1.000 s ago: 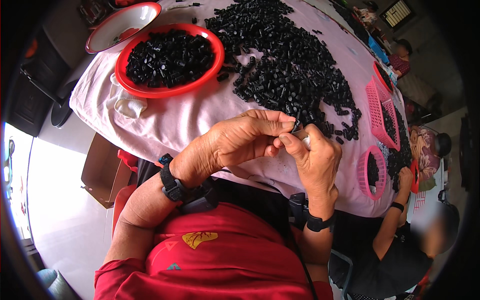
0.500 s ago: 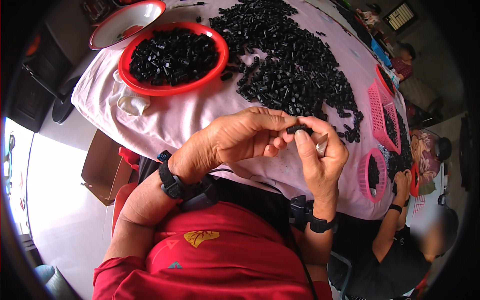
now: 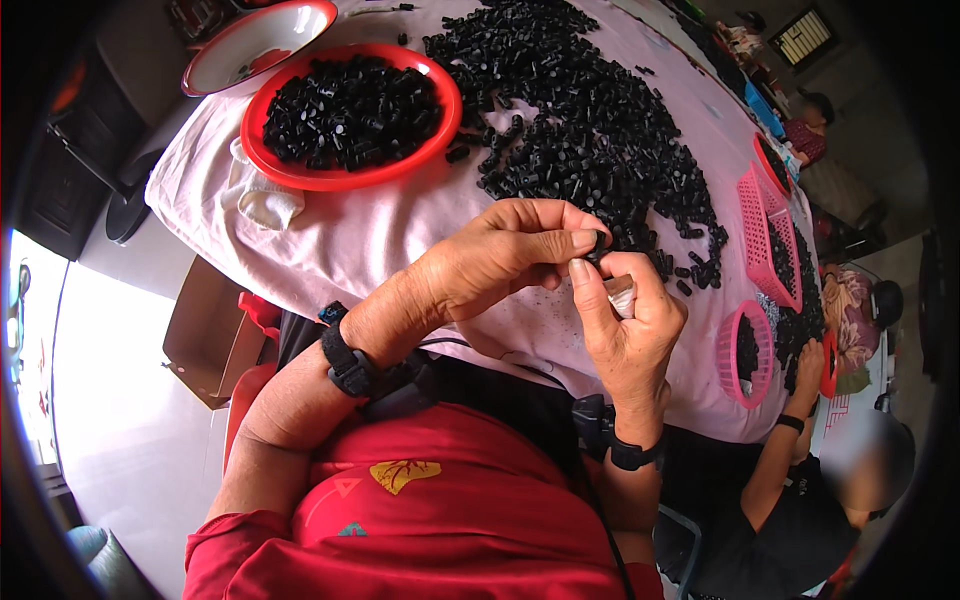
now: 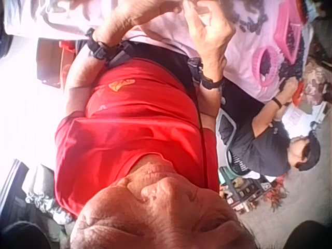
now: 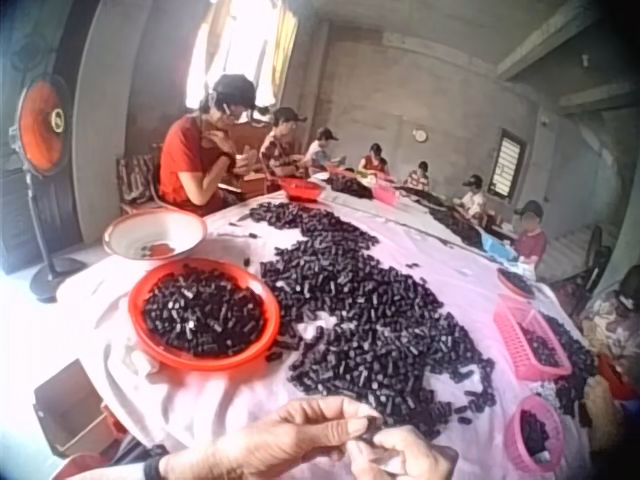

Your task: Manually assembling small black plastic components by hand at a manufacturing workstation.

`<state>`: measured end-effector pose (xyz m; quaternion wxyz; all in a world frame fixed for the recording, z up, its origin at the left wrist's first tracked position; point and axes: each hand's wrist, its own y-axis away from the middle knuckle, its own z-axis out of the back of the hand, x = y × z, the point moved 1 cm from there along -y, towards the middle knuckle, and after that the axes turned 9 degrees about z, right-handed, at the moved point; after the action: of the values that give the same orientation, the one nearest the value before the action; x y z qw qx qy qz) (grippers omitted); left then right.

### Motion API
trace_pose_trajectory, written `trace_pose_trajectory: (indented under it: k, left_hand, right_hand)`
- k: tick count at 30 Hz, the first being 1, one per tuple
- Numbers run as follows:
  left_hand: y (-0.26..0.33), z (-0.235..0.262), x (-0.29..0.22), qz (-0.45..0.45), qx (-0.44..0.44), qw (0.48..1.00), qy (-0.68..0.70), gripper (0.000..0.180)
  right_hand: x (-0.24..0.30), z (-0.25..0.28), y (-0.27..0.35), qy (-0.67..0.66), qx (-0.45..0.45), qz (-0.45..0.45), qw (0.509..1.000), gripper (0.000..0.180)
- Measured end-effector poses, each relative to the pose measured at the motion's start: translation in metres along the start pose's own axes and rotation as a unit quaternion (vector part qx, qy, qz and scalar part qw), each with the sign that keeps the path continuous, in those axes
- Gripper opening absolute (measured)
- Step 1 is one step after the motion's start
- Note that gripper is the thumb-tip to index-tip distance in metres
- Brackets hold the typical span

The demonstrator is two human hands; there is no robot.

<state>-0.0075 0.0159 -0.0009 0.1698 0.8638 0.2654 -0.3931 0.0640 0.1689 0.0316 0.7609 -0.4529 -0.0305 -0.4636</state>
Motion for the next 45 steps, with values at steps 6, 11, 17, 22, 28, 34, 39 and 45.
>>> trace_pose_trajectory:
  k: [6, 11, 17, 22, 28, 34, 39, 45]
  left_hand:
    - [0.000, 0.001, -0.001, 0.018, 0.039, 0.997, 0.056, 0.025]
    - [-0.001, 0.002, 0.001, 0.023, 0.071, 0.995, 0.064, 0.026]
    - [0.000, -0.003, 0.002, 0.031, 0.068, 0.996, 0.050, 0.026]
    - [0.000, -0.001, 0.002, 0.031, 0.065, 0.997, 0.033, 0.026]
    - [0.000, -0.001, 0.002, 0.033, 0.067, 0.996, 0.038, 0.026]
    - [-0.001, -0.001, 0.003, 0.033, 0.067, 0.997, 0.032, 0.025]
    - [-0.001, 0.000, 0.004, 0.033, 0.064, 0.997, 0.036, 0.025]
    - [-0.002, 0.002, 0.005, 0.034, 0.062, 0.997, 0.037, 0.024]
  right_hand:
    - [-0.007, 0.001, 0.000, -0.043, -0.001, -0.062, 0.997, 0.033]
    - [-0.007, 0.004, -0.003, 0.008, 0.028, -0.063, 0.998, 0.042]
    - [-0.012, 0.003, 0.001, 0.022, 0.003, -0.045, 0.999, 0.048]
    - [-0.011, 0.004, 0.000, 0.083, 0.021, -0.051, 0.995, 0.054]
    - [-0.011, 0.003, 0.000, 0.100, 0.010, -0.030, 0.994, 0.056]
    - [-0.014, 0.003, 0.001, 0.140, 0.019, -0.013, 0.990, 0.057]
    - [-0.013, 0.004, 0.001, 0.148, 0.021, -0.008, 0.989, 0.058]
    - [-0.013, 0.004, 0.000, 0.170, 0.022, 0.000, 0.985, 0.058]
